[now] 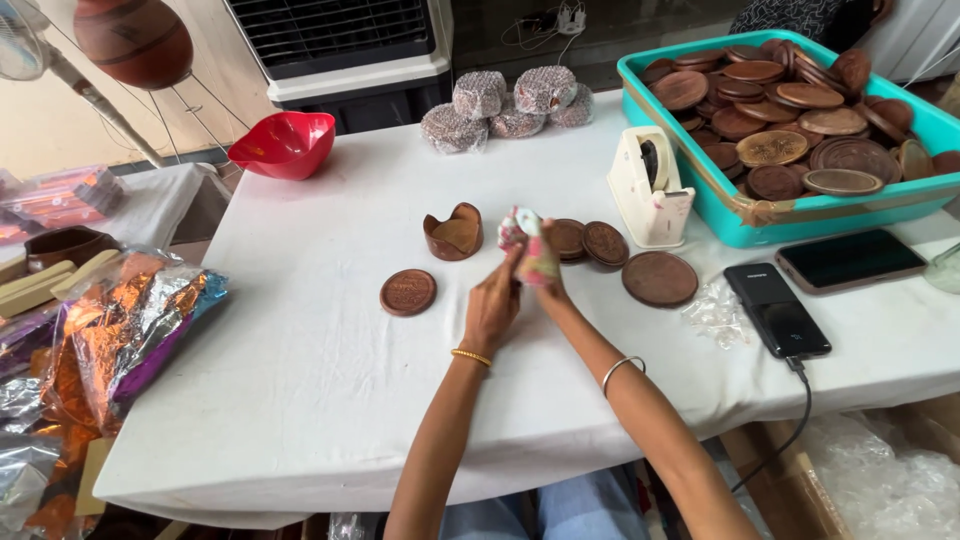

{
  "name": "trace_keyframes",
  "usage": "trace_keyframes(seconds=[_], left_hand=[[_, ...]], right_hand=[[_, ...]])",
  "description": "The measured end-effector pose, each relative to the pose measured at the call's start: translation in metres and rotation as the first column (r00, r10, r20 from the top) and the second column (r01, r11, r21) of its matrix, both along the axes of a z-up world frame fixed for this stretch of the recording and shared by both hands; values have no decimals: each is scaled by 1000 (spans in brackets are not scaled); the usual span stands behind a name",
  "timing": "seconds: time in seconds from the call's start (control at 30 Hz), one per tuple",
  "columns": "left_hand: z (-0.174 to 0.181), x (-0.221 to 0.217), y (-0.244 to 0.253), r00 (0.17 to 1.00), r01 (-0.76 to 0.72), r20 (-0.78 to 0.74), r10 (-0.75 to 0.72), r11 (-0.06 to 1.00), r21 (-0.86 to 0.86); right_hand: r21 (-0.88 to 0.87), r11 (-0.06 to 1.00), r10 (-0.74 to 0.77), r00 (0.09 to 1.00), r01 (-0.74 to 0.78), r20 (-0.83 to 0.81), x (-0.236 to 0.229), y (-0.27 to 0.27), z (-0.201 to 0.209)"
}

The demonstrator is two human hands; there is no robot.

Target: The person is sorting and cleaning wooden coasters.

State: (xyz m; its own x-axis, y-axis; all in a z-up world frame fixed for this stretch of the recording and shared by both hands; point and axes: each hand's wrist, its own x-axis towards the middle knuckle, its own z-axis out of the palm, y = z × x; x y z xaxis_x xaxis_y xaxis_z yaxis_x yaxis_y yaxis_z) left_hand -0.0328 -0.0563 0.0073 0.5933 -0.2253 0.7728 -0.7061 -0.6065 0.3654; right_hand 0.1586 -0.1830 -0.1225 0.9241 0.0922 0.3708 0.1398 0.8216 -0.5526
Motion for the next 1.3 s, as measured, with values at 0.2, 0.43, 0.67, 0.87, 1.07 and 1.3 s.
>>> trace_keyframes(seconds=[0.2,0.43,0.67,0.87,1.07,1.3], left_hand=[[-42,36,25,981,-58,-194,6,962,-268],[-60,44,16,927,-164,-296,232,957,237],[3,-2,0,985,-60,168,24,977,207],[10,-1,8,990,-63,-128,52,995,-80],[-20,22,39,920,-149,-390,38,954,-259],[-24,23,17,989,-128,68,130,991,-31]], right_hand=[[-655,162,-118,673,738,730,-182,37,164],[-790,361,-346,858,495,379,-137,9,142],[-412,899,-45,903,-150,-428,-43,-44,25],[-713,693,-233,969,110,-77,-111,-7,107],[-636,135,-81,648,760,757,-173,37,147],[-754,644,-123,990,130,65,-96,-12,72]])
